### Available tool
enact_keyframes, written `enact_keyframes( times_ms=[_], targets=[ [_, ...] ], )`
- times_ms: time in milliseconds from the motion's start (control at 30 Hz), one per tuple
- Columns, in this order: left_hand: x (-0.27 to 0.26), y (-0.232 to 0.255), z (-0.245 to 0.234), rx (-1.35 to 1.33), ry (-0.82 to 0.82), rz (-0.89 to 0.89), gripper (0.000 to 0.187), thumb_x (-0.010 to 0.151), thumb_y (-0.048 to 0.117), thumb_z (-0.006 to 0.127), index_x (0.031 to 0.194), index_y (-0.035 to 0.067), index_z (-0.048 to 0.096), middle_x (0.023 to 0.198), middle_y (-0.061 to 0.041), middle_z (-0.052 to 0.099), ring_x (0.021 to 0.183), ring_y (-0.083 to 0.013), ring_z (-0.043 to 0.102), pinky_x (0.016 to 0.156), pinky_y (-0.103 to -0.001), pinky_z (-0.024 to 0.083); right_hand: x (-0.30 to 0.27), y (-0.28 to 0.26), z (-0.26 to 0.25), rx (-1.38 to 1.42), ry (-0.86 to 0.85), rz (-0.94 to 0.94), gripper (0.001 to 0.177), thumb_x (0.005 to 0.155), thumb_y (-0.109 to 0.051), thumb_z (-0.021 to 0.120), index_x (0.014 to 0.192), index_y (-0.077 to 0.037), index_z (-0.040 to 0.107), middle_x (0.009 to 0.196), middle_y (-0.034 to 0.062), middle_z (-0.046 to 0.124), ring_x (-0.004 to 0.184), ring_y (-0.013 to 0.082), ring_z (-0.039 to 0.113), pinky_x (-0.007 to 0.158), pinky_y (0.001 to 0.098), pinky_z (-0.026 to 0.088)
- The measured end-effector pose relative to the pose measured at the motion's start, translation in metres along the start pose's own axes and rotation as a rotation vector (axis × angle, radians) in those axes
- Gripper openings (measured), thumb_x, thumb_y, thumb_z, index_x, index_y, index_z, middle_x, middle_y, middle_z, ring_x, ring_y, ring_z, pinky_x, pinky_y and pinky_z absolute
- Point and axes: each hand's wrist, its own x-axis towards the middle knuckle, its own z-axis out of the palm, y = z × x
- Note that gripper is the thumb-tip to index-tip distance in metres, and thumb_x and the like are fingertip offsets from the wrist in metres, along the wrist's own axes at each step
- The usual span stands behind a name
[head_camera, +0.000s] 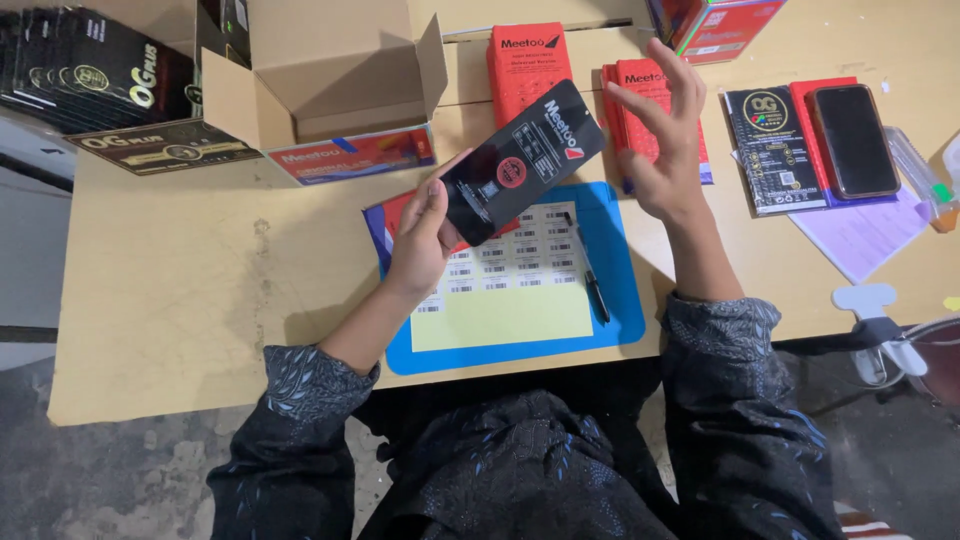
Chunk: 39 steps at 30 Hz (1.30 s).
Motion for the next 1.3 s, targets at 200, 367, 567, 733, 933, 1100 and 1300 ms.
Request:
enact_keyframes(
  times_ms=[200, 367, 567, 733, 933, 1100, 1300],
  targets=[
    [0.013, -0.020, -0.009, -0.398, 0.034, -0.144, 0.043, 0.108, 0.030, 0.043, 0.134, 0.003, 0.063, 0.123, -0.018, 0.071, 0.116, -0.0284, 0.068, 0.086, -0.036, 0.061, -0.004, 0.000, -0.003, 0.066, -0.085, -0.227, 0.027, 0.091, -0.042, 0.082, 0.108, -0.021, 0.079, 0.164, 0.0130, 0.032, 0.154, 0.0387, 0.029, 0.128, 0.0675, 0.028],
    [0.007, 0.004, 0.004, -0.193, -0.188, -0.237, 0.046, 0.100, 0.037, 0.056, 0.121, -0.002, 0.069, 0.115, -0.024, 0.072, 0.103, -0.0400, 0.071, 0.084, -0.049, 0.064, -0.007, -0.011, 0.004, 0.475, -0.046, -0.119, 0.023, 0.086, -0.028, 0.080, 0.088, -0.006, 0.070, 0.139, 0.0220, 0.050, 0.137, 0.0405, 0.047, 0.120, 0.0593, 0.038],
    [0.004, -0.006, -0.003, 0.094, -0.464, -0.118, 0.052, 0.105, 0.047, 0.049, 0.133, 0.007, 0.066, 0.117, -0.017, 0.074, 0.112, -0.0263, 0.070, 0.093, -0.040, 0.060, -0.011, -0.020, 0.015, 0.716, -0.021, 0.127, 0.023, 0.084, -0.012, 0.084, 0.081, 0.001, 0.066, 0.115, 0.0260, 0.059, 0.108, 0.0367, 0.065, 0.094, 0.0448, 0.049],
    [0.005, -0.030, 0.005, 0.310, -0.501, 0.085, 0.031, 0.102, 0.020, 0.064, 0.128, 0.005, 0.067, 0.112, -0.011, 0.074, 0.107, -0.0184, 0.067, 0.094, -0.037, 0.056, -0.017, -0.024, 0.037, 0.591, 0.003, 0.232, 0.026, 0.085, -0.013, 0.088, 0.081, 0.002, 0.067, 0.105, 0.0202, 0.063, 0.096, 0.0288, 0.067, 0.081, 0.0380, 0.048],
    [0.008, -0.003, 0.010, 0.276, -0.209, 0.267, 0.020, 0.108, 0.025, 0.054, 0.120, 0.011, 0.062, 0.096, 0.001, 0.070, 0.088, -0.0041, 0.061, 0.080, -0.023, 0.052, -0.001, -0.072, 0.039, 0.678, -0.325, 0.410, 0.038, 0.093, -0.003, 0.071, 0.130, 0.001, 0.060, 0.104, 0.0194, 0.070, 0.085, 0.0302, 0.071, 0.076, 0.0466, 0.058],
    [0.015, -0.043, -0.003, 0.223, -0.091, 0.482, 0.029, 0.104, 0.015, 0.065, 0.131, 0.008, 0.060, 0.108, -0.002, 0.070, 0.099, -0.0071, 0.065, 0.090, -0.025, 0.054, -0.014, -0.064, 0.054, 0.438, -0.222, 0.045, 0.015, 0.093, 0.008, 0.070, 0.105, 0.000, 0.067, 0.084, 0.0120, 0.068, 0.073, 0.0307, 0.071, 0.071, 0.0414, 0.060],
    [0.006, -0.041, 0.017, 0.302, -0.106, 0.358, 0.028, 0.089, 0.017, 0.083, 0.111, 0.011, 0.068, 0.091, 0.001, 0.072, 0.086, -0.0065, 0.068, 0.082, -0.027, 0.057, -0.014, -0.072, 0.055, 0.517, -0.158, 0.020, 0.015, 0.094, 0.003, 0.071, 0.108, -0.002, 0.070, 0.083, 0.0110, 0.069, 0.073, 0.0314, 0.072, 0.073, 0.0426, 0.060]
  ],
)
